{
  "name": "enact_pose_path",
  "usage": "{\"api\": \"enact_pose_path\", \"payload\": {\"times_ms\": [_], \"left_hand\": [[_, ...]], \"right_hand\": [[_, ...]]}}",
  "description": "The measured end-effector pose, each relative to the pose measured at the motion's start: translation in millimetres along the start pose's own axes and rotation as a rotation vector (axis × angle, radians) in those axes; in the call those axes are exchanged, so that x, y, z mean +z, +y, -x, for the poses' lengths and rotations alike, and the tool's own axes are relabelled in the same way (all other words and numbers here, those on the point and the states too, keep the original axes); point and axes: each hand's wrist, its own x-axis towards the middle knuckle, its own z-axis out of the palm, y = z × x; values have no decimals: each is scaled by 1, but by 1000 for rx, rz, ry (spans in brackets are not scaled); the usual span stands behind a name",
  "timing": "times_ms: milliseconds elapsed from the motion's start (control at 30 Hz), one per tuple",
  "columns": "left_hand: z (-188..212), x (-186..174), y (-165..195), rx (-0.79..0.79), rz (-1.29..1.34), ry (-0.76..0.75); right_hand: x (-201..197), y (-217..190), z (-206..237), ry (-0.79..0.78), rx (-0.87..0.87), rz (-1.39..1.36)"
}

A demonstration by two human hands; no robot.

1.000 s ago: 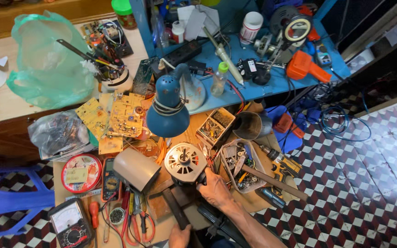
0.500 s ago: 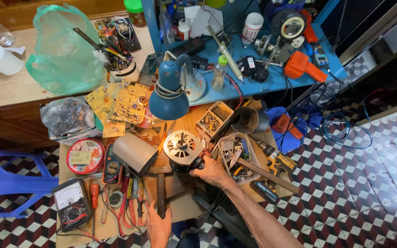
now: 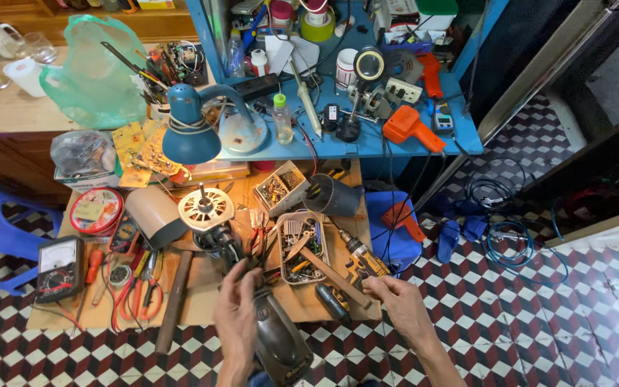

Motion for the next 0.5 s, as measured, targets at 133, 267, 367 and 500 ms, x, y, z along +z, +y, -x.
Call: {"api": "enact_pose_path", "payload": {"times_ms": [133, 267, 367, 500], "left_hand": [[33, 58, 6, -34, -195, -174], [29, 93, -7, 119, -236, -227], [2, 115, -18, 185, -314, -182], [-76, 149, -19, 187, -377, -65]], "right_hand": [[-28, 18, -19, -26, -113, -68], [-27, 11, -44, -99, -159, 65], [-24, -8, -70, -128, -267, 164], [-28, -47, -125, -138, -268, 256]]}}
